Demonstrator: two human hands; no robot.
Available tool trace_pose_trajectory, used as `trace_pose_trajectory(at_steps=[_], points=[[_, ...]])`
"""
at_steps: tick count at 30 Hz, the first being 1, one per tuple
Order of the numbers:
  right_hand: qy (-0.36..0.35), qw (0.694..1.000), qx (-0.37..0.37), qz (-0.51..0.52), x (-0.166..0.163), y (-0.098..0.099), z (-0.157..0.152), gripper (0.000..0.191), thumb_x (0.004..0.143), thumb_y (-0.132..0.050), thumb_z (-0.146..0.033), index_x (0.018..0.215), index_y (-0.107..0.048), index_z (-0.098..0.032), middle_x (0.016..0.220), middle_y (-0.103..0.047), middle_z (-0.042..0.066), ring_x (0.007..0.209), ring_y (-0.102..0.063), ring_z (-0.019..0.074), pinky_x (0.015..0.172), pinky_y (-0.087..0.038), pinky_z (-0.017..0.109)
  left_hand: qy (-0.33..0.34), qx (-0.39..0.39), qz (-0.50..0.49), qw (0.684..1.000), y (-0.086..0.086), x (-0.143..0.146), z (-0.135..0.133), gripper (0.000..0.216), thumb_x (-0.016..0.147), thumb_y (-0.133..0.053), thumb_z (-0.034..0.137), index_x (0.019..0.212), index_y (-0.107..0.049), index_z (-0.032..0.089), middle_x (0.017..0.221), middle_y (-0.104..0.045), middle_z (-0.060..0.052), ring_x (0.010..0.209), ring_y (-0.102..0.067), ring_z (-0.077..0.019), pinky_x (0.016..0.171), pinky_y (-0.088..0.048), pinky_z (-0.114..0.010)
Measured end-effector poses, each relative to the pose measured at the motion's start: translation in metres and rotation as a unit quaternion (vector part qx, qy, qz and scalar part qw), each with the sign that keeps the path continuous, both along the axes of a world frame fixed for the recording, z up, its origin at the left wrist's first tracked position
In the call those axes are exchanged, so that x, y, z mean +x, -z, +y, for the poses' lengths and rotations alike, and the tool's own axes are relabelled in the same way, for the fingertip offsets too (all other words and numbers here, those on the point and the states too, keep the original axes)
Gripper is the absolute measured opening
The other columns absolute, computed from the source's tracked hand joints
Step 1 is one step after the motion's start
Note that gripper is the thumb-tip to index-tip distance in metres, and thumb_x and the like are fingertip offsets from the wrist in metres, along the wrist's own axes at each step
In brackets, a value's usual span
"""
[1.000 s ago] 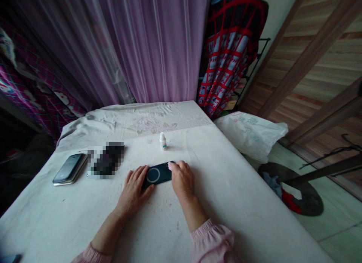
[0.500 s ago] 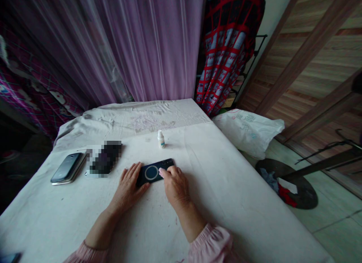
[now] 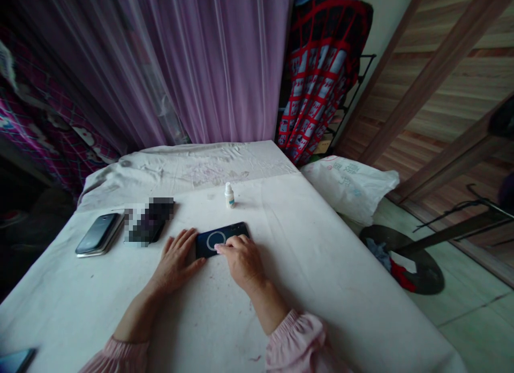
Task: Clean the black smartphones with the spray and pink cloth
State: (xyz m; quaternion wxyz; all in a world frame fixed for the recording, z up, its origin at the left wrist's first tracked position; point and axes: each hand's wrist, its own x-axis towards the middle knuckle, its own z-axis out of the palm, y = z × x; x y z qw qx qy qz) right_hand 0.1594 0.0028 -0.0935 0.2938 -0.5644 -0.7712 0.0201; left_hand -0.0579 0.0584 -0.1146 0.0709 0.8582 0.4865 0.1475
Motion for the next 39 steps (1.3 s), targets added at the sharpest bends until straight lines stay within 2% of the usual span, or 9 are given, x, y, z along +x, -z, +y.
trace_pose_trajectory(at_steps=[8, 11, 18, 28, 31, 36, 39], points=[[0.056, 0.998, -0.021, 0.023, 0.044, 0.002, -0.004, 0.030, 0.089, -0.055, -0.011, 0.103, -0.073, -0.031, 0.089, -0.068, 0.002, 0.083, -0.056, 0.0159, 0.075, -0.042, 0.027, -0.001, -0.006, -0.012, 1.000, -0.002, 0.001, -0.002, 0.061, 0.085, -0.055, 0.043, 0.140, -0.042, 0.020, 0.146, -0.044, -0.013, 0.138, -0.033, -0.0327, 0.112, -0.019, -0.059], [0.036, 0.999, -0.027, 0.016, 0.034, -0.001, -0.003, 0.029, 0.091, -0.053, -0.013, 0.104, -0.073, -0.030, 0.089, -0.068, 0.002, 0.082, -0.055, 0.0157, 0.076, -0.042, 0.027, 0.005, -0.004, -0.016, 1.000, -0.003, 0.001, -0.002, 0.062, 0.085, -0.055, 0.043, 0.141, -0.040, 0.021, 0.147, -0.044, -0.013, 0.138, -0.032, -0.0326, 0.112, -0.019, -0.058], [-0.034, 0.999, -0.027, -0.008, -0.019, -0.005, 0.005, 0.021, 0.093, -0.055, -0.022, 0.098, -0.073, -0.030, 0.087, -0.067, 0.001, 0.082, -0.054, 0.0155, 0.074, -0.040, 0.027, 0.010, -0.020, -0.003, 1.000, -0.004, 0.000, -0.001, 0.065, 0.084, -0.056, 0.040, 0.142, -0.038, 0.018, 0.149, -0.040, -0.014, 0.140, -0.030, -0.0328, 0.112, -0.018, -0.059], [0.004, 1.000, -0.030, -0.001, 0.023, -0.002, 0.002, 0.024, 0.091, -0.055, -0.017, 0.104, -0.073, -0.030, 0.089, -0.067, 0.002, 0.082, -0.055, 0.0152, 0.074, -0.041, 0.027, 0.037, -0.056, 0.002, 0.998, -0.007, -0.006, 0.003, 0.069, 0.079, -0.055, 0.032, 0.144, -0.036, 0.018, 0.150, -0.038, -0.013, 0.141, -0.028, -0.0323, 0.113, -0.016, -0.058], [-0.019, 0.999, -0.026, -0.009, 0.009, -0.003, 0.005, 0.023, 0.092, -0.055, -0.019, 0.102, -0.073, -0.030, 0.088, -0.067, 0.002, 0.082, -0.054, 0.0152, 0.074, -0.041, 0.027, 0.050, -0.057, -0.007, 0.997, -0.007, -0.009, 0.005, 0.071, 0.079, -0.055, 0.030, 0.146, -0.033, 0.022, 0.151, -0.038, -0.011, 0.141, -0.028, -0.0313, 0.113, -0.016, -0.057], [-0.073, 0.997, -0.029, -0.029, -0.030, -0.005, 0.014, 0.019, 0.092, -0.057, -0.023, 0.100, -0.073, -0.030, 0.086, -0.066, 0.001, 0.083, -0.054, 0.0150, 0.075, -0.040, 0.027, 0.046, -0.062, -0.002, 0.997, -0.007, -0.009, 0.005, 0.071, 0.080, -0.055, 0.032, 0.146, -0.034, 0.020, 0.151, -0.037, -0.012, 0.142, -0.026, -0.0314, 0.113, -0.015, -0.057], [-0.081, 0.996, -0.026, -0.027, -0.032, -0.005, 0.014, 0.020, 0.091, -0.059, -0.022, 0.103, -0.072, -0.031, 0.086, -0.066, 0.001, 0.084, -0.054, 0.0149, 0.075, -0.041, 0.026, 0.042, -0.057, -0.004, 0.997, -0.006, -0.008, 0.005, 0.070, 0.081, -0.055, 0.034, 0.146, -0.034, 0.022, 0.150, -0.038, -0.011, 0.141, -0.027, -0.0310, 0.113, -0.016, -0.057]])
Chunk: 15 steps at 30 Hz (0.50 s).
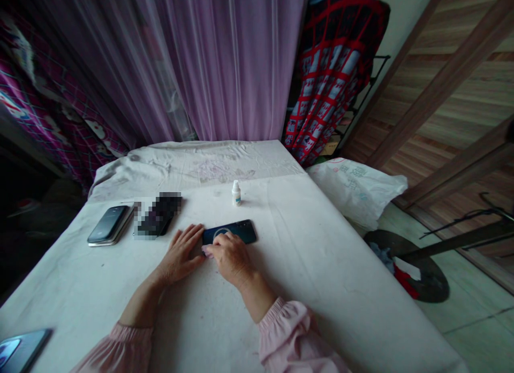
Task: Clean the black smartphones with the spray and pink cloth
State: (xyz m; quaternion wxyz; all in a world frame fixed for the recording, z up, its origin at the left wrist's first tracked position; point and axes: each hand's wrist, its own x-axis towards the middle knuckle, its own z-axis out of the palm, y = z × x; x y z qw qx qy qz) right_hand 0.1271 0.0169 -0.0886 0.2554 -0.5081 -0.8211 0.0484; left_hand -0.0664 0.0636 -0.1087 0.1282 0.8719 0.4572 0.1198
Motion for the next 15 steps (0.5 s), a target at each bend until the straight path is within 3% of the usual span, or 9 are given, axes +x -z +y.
trace_pose_trajectory(at_steps=[8, 15], points=[[0.073, 0.997, -0.001, 0.020, 0.051, -0.001, -0.009, 0.022, 0.090, -0.059, -0.019, 0.103, -0.073, -0.030, 0.089, -0.067, 0.003, 0.083, -0.055, 0.0156, 0.073, -0.042, 0.027, 0.003, -0.003, 0.000, 1.000, -0.001, 0.001, -0.001, 0.071, 0.078, -0.055, 0.029, 0.145, -0.036, 0.019, 0.151, -0.036, -0.012, 0.141, -0.026, -0.0322, 0.113, -0.015, -0.057], [0.016, 1.000, 0.001, 0.005, 0.007, -0.002, -0.002, 0.020, 0.091, -0.058, -0.020, 0.100, -0.073, -0.029, 0.085, -0.066, 0.001, 0.082, -0.054, 0.0146, 0.073, -0.041, 0.026, 0.005, 0.008, -0.006, 1.000, 0.000, 0.001, 0.000, 0.069, 0.081, -0.057, 0.036, 0.145, -0.036, 0.022, 0.150, -0.038, -0.011, 0.140, -0.029, -0.0321, 0.112, -0.019, -0.057]])
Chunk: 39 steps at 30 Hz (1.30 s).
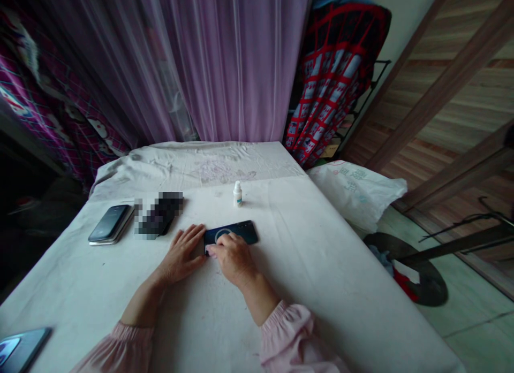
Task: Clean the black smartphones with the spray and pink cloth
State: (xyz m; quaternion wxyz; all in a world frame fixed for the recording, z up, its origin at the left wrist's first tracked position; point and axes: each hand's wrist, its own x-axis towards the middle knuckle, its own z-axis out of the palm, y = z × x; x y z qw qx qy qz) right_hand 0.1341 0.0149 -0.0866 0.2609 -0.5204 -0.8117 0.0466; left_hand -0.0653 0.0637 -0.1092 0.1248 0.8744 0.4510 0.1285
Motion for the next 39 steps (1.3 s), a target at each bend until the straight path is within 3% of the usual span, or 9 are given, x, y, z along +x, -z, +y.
trace_pose_trajectory(at_steps=[5, 10, 14, 18, 22, 26, 32, 34, 39], points=[[-0.004, 1.000, 0.001, -0.013, -0.009, 0.001, 0.001, 0.020, 0.091, -0.059, -0.024, 0.103, -0.072, -0.031, 0.085, -0.065, 0.001, 0.082, -0.054, 0.0147, 0.073, -0.040, 0.026, -0.010, -0.003, -0.001, 1.000, 0.000, 0.000, 0.000, 0.065, 0.082, -0.057, 0.040, 0.142, -0.041, 0.021, 0.149, -0.040, -0.012, 0.140, -0.030, -0.0319, 0.112, -0.019, -0.057], [0.050, 0.999, -0.008, 0.012, 0.033, 0.003, -0.006, 0.024, 0.091, -0.057, -0.020, 0.107, -0.072, -0.031, 0.088, -0.066, 0.002, 0.083, -0.056, 0.0148, 0.077, -0.043, 0.026, -0.009, 0.005, -0.006, 1.000, 0.001, 0.001, -0.001, 0.065, 0.079, -0.058, 0.033, 0.142, -0.042, 0.023, 0.149, -0.040, -0.011, 0.140, -0.030, -0.0317, 0.113, -0.017, -0.056], [0.113, 0.993, -0.020, 0.027, 0.057, 0.005, -0.003, 0.027, 0.090, -0.056, -0.016, 0.107, -0.072, -0.029, 0.087, -0.065, 0.002, 0.081, -0.058, 0.0146, 0.074, -0.044, 0.025, -0.010, 0.016, -0.016, 1.000, 0.000, 0.005, -0.003, 0.068, 0.080, -0.061, 0.050, 0.140, -0.043, 0.022, 0.147, -0.043, -0.013, 0.139, -0.032, -0.0330, 0.113, -0.017, -0.057], [0.138, 0.990, -0.025, 0.018, 0.041, 0.004, 0.007, 0.026, 0.090, -0.056, -0.017, 0.108, -0.071, -0.027, 0.087, -0.066, 0.003, 0.081, -0.058, 0.0154, 0.072, -0.044, 0.025, -0.044, 0.035, -0.011, 0.998, -0.002, 0.012, -0.006, 0.070, 0.080, -0.059, 0.061, 0.134, -0.048, 0.019, 0.145, -0.045, -0.015, 0.137, -0.034, -0.0341, 0.112, -0.019, -0.059], [0.101, 0.995, -0.024, -0.013, 0.010, 0.001, 0.012, 0.026, 0.091, -0.055, -0.019, 0.111, -0.070, -0.024, 0.090, -0.066, 0.005, 0.085, -0.058, 0.0171, 0.076, -0.044, 0.026, -0.043, 0.042, -0.014, 0.998, -0.002, 0.013, -0.007, 0.067, 0.081, -0.058, 0.061, 0.133, -0.048, 0.020, 0.144, -0.046, -0.014, 0.136, -0.036, -0.0334, 0.111, -0.021, -0.059], [0.083, 0.995, -0.047, -0.024, 0.011, -0.003, 0.012, 0.025, 0.094, -0.053, -0.025, 0.112, -0.070, -0.028, 0.092, -0.066, 0.004, 0.088, -0.057, 0.0163, 0.079, -0.043, 0.025, -0.044, 0.041, -0.014, 0.998, -0.001, 0.012, -0.007, 0.066, 0.082, -0.059, 0.060, 0.133, -0.047, 0.020, 0.144, -0.047, -0.013, 0.136, -0.036, -0.0329, 0.111, -0.021, -0.059], [0.249, 0.960, -0.121, -0.051, 0.044, -0.010, 0.026, 0.029, 0.096, -0.045, -0.028, 0.110, -0.070, -0.028, 0.100, -0.066, 0.006, 0.090, -0.058, 0.0171, 0.077, -0.041, 0.025, -0.043, 0.035, -0.013, 0.998, -0.003, 0.013, -0.006, 0.064, 0.082, -0.060, 0.058, 0.133, -0.049, 0.021, 0.145, -0.046, -0.013, 0.136, -0.036, -0.0335, 0.112, -0.020, -0.059], [0.269, 0.952, -0.133, -0.063, 0.042, -0.013, 0.032, 0.030, 0.097, -0.043, -0.028, 0.110, -0.070, -0.027, 0.102, -0.065, 0.007, 0.092, -0.057, 0.0183, 0.078, -0.040, 0.026, -0.039, 0.031, -0.010, 0.999, -0.003, 0.013, -0.005, 0.065, 0.082, -0.060, 0.057, 0.133, -0.049, 0.020, 0.145, -0.046, -0.013, 0.136, -0.036, -0.0339, 0.111, -0.020, -0.060], [0.194, 0.968, -0.137, -0.084, 0.004, -0.018, 0.038, 0.029, 0.096, -0.043, -0.024, 0.106, -0.070, -0.026, 0.101, -0.063, 0.008, 0.094, -0.057, 0.0190, 0.078, -0.040, 0.027, -0.031, 0.027, -0.002, 0.999, -0.001, 0.010, -0.002, 0.064, 0.083, -0.061, 0.054, 0.136, -0.047, 0.022, 0.146, -0.044, -0.012, 0.137, -0.034, -0.0336, 0.111, -0.020, -0.060]])
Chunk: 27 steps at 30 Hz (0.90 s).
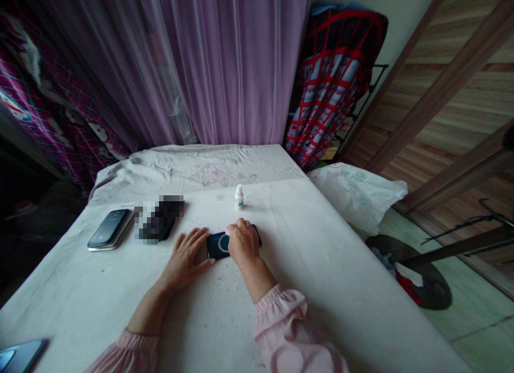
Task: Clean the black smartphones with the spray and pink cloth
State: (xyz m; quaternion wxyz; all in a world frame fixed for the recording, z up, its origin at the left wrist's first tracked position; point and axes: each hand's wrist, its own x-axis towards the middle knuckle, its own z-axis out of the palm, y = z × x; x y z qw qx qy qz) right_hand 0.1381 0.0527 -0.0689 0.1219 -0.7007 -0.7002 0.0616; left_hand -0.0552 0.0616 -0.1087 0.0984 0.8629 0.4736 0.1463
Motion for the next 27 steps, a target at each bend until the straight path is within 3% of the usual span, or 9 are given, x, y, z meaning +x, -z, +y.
trace_pose_trajectory(at_steps=[3, 6, 13, 16, 19, 23, 27], points=[[-0.054, 0.998, 0.003, -0.005, -0.020, -0.002, 0.000, 0.028, 0.094, -0.044, -0.021, 0.102, -0.071, -0.026, 0.100, -0.063, 0.007, 0.095, -0.056, 0.0187, 0.077, -0.040, 0.027, 0.012, -0.004, 0.005, 1.000, 0.002, -0.002, 0.001, 0.065, 0.082, -0.061, 0.053, 0.138, -0.045, 0.024, 0.146, -0.045, -0.012, 0.137, -0.034, -0.0339, 0.110, -0.021, -0.061], [-0.067, 0.998, -0.001, -0.005, -0.018, -0.003, 0.000, 0.027, 0.094, -0.045, -0.023, 0.103, -0.070, -0.027, 0.100, -0.063, 0.006, 0.095, -0.056, 0.0184, 0.075, -0.041, 0.027, 0.018, 0.003, 0.001, 1.000, 0.004, -0.003, 0.002, 0.064, 0.082, -0.061, 0.053, 0.138, -0.045, 0.025, 0.145, -0.046, -0.011, 0.137, -0.034, -0.0337, 0.111, -0.020, -0.061], [-0.006, 1.000, -0.019, -0.003, 0.047, 0.001, -0.011, 0.030, 0.096, -0.043, -0.026, 0.110, -0.070, -0.029, 0.103, -0.065, 0.006, 0.095, -0.057, 0.0166, 0.080, -0.041, 0.024, 0.023, -0.006, 0.003, 1.000, 0.002, -0.003, 0.002, 0.061, 0.083, -0.061, 0.050, 0.137, -0.046, 0.024, 0.146, -0.044, -0.011, 0.138, -0.032, -0.0336, 0.111, -0.019, -0.060], [0.024, 0.999, -0.019, -0.010, 0.057, 0.001, -0.015, 0.032, 0.097, -0.041, -0.025, 0.109, -0.070, -0.028, 0.104, -0.065, 0.006, 0.094, -0.058, 0.0165, 0.079, -0.041, 0.024, 0.020, -0.015, 0.012, 1.000, 0.000, -0.002, 0.002, 0.062, 0.083, -0.062, 0.048, 0.137, -0.046, 0.022, 0.147, -0.043, -0.012, 0.138, -0.031, -0.0339, 0.111, -0.018, -0.061], [0.026, 0.999, -0.023, -0.012, 0.039, -0.001, -0.015, 0.030, 0.097, -0.043, -0.028, 0.109, -0.070, -0.028, 0.102, -0.064, 0.007, 0.094, -0.058, 0.0176, 0.077, -0.041, 0.025, 0.017, -0.010, 0.013, 1.000, 0.001, -0.002, 0.001, 0.062, 0.082, -0.062, 0.047, 0.138, -0.045, 0.023, 0.147, -0.043, -0.011, 0.138, -0.031, -0.0335, 0.111, -0.019, -0.060], [-0.027, 1.000, -0.011, 0.000, 0.001, -0.003, -0.009, 0.031, 0.096, -0.042, -0.024, 0.110, -0.069, -0.029, 0.101, -0.064, 0.007, 0.093, -0.057, 0.0180, 0.076, -0.041, 0.025, 0.015, -0.004, 0.010, 1.000, 0.003, -0.002, 0.002, 0.062, 0.083, -0.061, 0.049, 0.138, -0.045, 0.024, 0.147, -0.044, -0.011, 0.138, -0.032, -0.0333, 0.111, -0.019, -0.060], [-0.036, 0.999, -0.013, 0.011, 0.000, -0.002, -0.008, 0.031, 0.095, -0.043, -0.024, 0.111, -0.069, -0.029, 0.103, -0.065, 0.006, 0.094, -0.057, 0.0178, 0.076, -0.041, 0.025, 0.015, -0.007, 0.008, 1.000, 0.002, -0.002, 0.001, 0.062, 0.083, -0.060, 0.050, 0.138, -0.045, 0.024, 0.147, -0.044, -0.011, 0.138, -0.031, -0.0331, 0.111, -0.019, -0.060]])
